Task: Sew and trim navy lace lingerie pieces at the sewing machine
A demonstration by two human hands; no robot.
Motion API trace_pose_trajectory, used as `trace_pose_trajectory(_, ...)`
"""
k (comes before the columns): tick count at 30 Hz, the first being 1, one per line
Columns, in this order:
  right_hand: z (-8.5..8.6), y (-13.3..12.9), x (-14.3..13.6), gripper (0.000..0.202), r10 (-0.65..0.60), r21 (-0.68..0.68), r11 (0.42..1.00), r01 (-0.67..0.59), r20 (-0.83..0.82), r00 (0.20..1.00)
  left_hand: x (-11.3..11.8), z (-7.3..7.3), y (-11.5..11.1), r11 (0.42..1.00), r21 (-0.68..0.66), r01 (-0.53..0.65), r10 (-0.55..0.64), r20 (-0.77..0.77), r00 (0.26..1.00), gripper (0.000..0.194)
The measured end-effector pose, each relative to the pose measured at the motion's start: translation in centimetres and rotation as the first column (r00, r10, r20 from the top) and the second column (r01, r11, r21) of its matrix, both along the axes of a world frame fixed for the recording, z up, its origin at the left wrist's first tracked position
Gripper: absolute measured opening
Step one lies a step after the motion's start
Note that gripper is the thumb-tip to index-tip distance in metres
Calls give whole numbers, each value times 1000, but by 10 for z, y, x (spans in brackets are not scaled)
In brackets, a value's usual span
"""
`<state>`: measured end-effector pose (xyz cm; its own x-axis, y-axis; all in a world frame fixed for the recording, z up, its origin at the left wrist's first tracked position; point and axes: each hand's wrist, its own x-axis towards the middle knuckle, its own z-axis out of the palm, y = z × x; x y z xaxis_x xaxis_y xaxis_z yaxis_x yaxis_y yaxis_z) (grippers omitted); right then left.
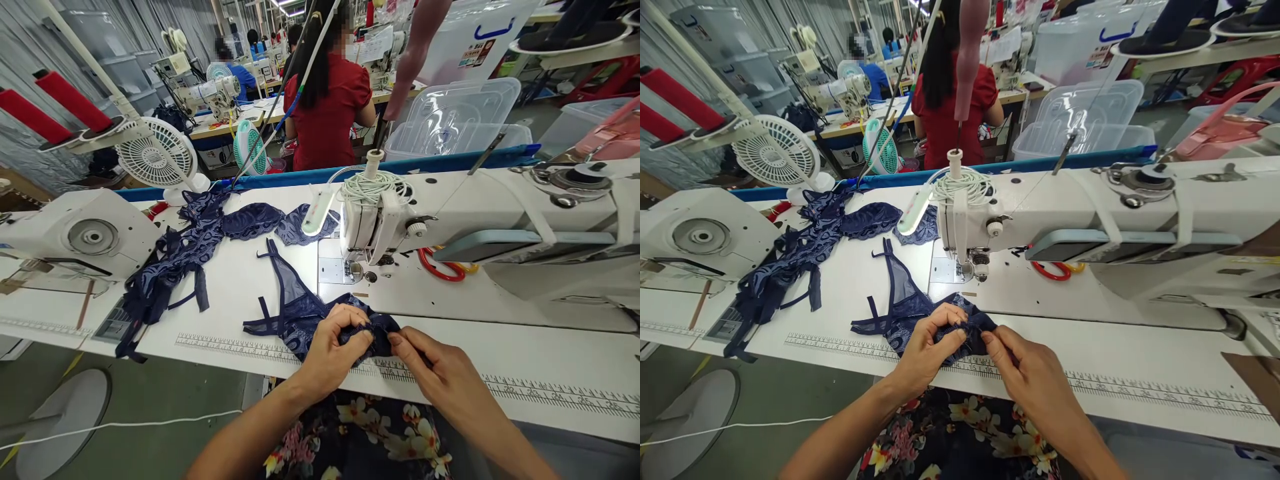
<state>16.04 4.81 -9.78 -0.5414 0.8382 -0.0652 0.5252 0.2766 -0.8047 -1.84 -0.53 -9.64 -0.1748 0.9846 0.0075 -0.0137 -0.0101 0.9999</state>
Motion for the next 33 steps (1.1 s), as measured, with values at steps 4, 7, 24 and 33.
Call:
trace_pose_trajectory(4,5,7,19,40,7,33,999,-9,43,999,-2,3,-1,999,-15,-33,33,-4,999,13)
trace_pose_trajectory(7,14,10,27,35,-3,70,998,-1,60,998,-2,2,0,999,-5,-32,32,-45,998,12)
trace_pose_trajectory(24,17,27,-16,33,110,-157,978,-138,-173,979,-2,2,1,990,-42,138,-135,59,989,9)
trace_pose_trajectory(33,24,10,-5,34,-65,82,994,70,-67,996,-1,0,1,995,-37,98,-94,102,990,10)
